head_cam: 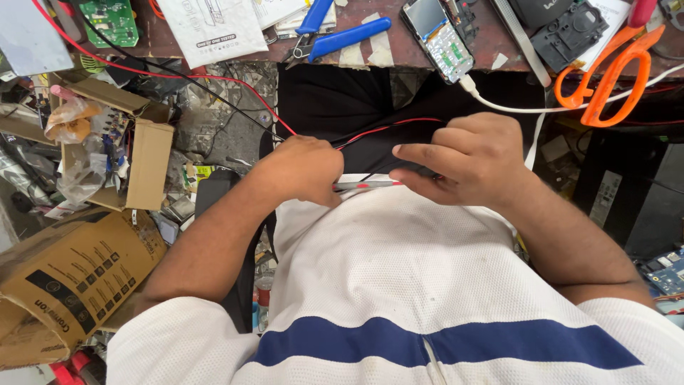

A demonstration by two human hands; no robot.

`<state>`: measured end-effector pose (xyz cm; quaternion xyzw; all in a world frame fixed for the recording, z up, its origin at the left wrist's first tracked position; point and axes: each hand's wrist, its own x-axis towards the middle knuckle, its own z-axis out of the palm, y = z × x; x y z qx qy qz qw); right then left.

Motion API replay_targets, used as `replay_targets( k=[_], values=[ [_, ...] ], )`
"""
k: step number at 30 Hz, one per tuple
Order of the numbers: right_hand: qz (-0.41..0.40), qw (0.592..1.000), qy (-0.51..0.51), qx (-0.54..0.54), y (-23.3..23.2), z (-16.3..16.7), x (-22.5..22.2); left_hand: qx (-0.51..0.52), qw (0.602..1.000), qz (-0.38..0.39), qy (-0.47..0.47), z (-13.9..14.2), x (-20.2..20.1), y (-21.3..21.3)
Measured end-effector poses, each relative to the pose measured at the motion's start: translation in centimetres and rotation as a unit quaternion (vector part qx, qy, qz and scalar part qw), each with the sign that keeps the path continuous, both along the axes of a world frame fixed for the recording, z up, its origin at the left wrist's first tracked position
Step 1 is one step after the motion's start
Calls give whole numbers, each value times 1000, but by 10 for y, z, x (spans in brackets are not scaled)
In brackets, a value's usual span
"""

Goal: The person pries open a red phone housing, then works on the exposed phone board under a microscope, applying glue and soldering with a soldering iron and solder wire. They attach a cable, press components on the board, and probe the board with multimeter test leads to test it.

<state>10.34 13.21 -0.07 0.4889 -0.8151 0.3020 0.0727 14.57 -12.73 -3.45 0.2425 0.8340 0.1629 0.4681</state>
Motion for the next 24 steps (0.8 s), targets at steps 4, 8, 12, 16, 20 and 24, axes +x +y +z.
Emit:
replay_targets(
  k=[4, 8, 12, 16, 20, 24],
  values=[
    [-6, 1000, 26, -5, 0, -1, -2, 93, 991, 77, 60, -7, -2, 2],
    [-6, 1000, 22, 4, 2, -5, -4, 170, 964, 130, 156, -20, 0, 7],
    [-2, 1000, -20, 4, 2, -10, -2, 266, 919, 149, 251, -26, 2, 9],
    [-2, 974, -202, -107, -4, -13, 11, 365, 842, 139, 373, -13, 1, 9],
    [95, 926, -282, -233, -11, -36, 22, 462, 784, 121, 396, 14, 5, 20],
    [122, 917, -251, -286, -13, -72, 28, 540, 774, 112, 310, 22, -4, 55]
  ],
)
